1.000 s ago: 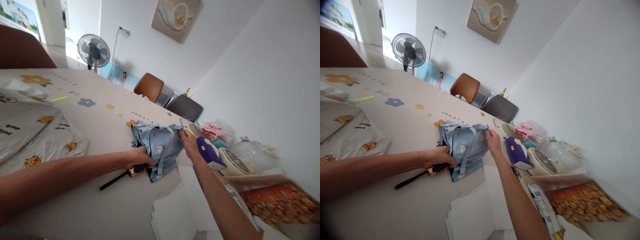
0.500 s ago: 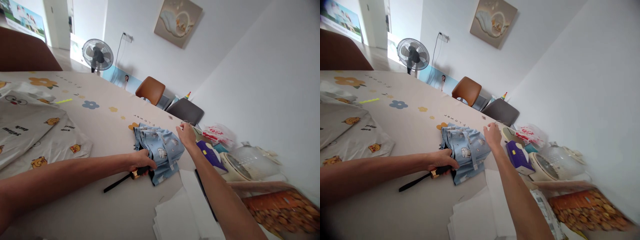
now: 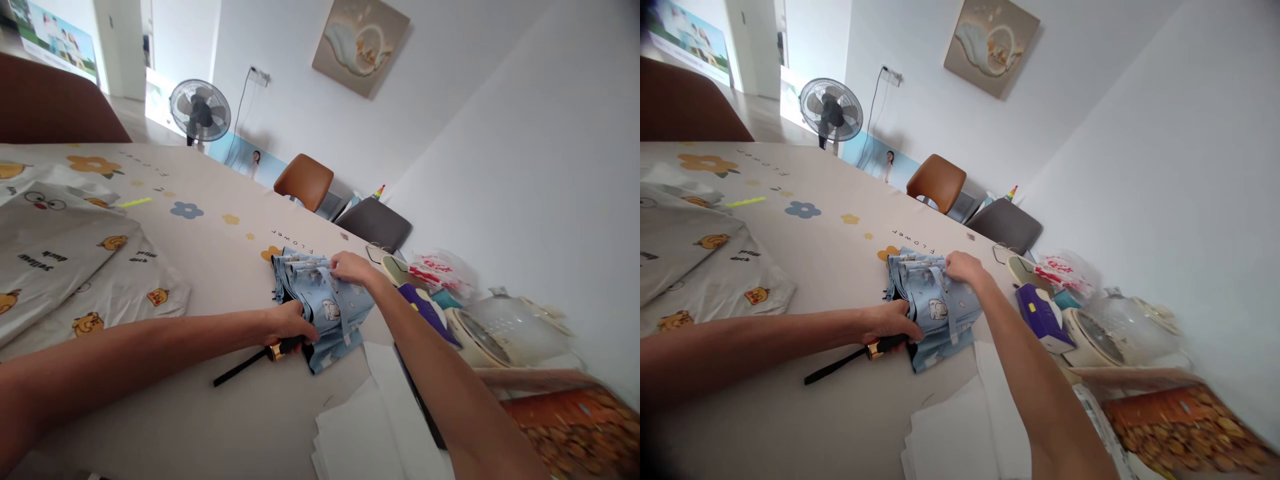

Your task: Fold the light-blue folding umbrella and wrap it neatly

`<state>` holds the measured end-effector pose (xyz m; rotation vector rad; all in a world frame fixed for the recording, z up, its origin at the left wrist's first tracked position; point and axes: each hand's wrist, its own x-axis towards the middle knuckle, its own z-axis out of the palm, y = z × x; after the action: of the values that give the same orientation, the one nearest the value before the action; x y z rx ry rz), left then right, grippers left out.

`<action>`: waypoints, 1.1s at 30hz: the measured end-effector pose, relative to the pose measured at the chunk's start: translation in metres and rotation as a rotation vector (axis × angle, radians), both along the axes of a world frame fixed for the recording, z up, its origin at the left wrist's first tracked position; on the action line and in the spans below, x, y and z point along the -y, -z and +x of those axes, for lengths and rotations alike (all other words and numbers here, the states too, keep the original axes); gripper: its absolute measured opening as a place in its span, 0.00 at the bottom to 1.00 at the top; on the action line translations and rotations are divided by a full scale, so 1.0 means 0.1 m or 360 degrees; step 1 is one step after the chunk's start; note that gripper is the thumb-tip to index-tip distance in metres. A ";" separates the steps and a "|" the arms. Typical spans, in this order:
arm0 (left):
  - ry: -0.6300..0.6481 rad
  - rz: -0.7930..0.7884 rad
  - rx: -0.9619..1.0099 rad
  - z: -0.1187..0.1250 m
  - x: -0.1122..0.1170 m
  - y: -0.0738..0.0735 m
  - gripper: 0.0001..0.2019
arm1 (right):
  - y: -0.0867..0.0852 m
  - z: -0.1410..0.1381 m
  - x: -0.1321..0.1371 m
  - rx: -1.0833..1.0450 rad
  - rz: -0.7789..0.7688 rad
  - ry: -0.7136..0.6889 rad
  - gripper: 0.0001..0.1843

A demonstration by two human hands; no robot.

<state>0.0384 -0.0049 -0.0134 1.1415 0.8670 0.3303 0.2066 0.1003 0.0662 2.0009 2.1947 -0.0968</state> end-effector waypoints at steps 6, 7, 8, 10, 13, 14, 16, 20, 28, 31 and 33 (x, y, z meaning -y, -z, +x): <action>0.0006 0.0007 -0.0015 -0.01 0.00 -0.03 0.07 | 0.21 0.02 -0.02 -0.0821 -0.0024 0.0209 0.11; 0.0007 0.0004 -0.0011 -0.01 0.00 -0.03 0.07 | 0.27 0.01 0.00 -0.0887 -0.0033 0.0211 0.13; 0.0012 -0.0003 -0.0006 -0.01 0.00 -0.03 0.07 | 0.32 0.00 0.01 -0.0926 -0.0026 0.0211 0.14; 0.0018 -0.0027 0.0030 -0.02 -0.01 -0.03 0.08 | 0.37 0.00 0.01 -0.1018 0.0071 0.0193 0.17; 0.0013 -0.0114 0.0157 -0.04 -0.04 -0.03 0.09 | 0.28 0.10 0.04 -0.1249 0.0505 0.0199 0.19; 0.0000 -0.0180 0.0232 -0.05 -0.06 -0.03 0.10 | 0.22 0.15 0.08 -0.1295 0.0683 0.0205 0.18; -0.0028 -0.0370 0.0439 -0.07 -0.10 -0.03 0.11 | 0.11 0.23 0.22 -0.1298 0.0985 0.0182 0.16; -0.0093 -0.0726 0.0889 -0.12 -0.21 0.01 0.10 | 0.02 0.21 0.66 -0.1242 0.1378 0.0047 0.13; -0.0166 -0.0827 0.0881 -0.07 -0.21 0.12 0.08 | 0.08 -0.16 0.96 -0.0925 0.1046 -0.0192 0.13; -0.0167 -0.0742 0.0780 -0.05 -0.19 0.11 0.11 | 0.08 -0.34 0.83 -0.0755 0.0836 -0.0228 0.16; -0.0162 -0.0723 0.0719 -0.05 -0.19 0.10 0.12 | 0.07 -0.47 0.76 -0.0613 0.0701 -0.0215 0.18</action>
<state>0.0335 0.0139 -0.0231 0.5691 0.5586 0.4289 0.1593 0.0244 0.0597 2.1892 2.7924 0.0254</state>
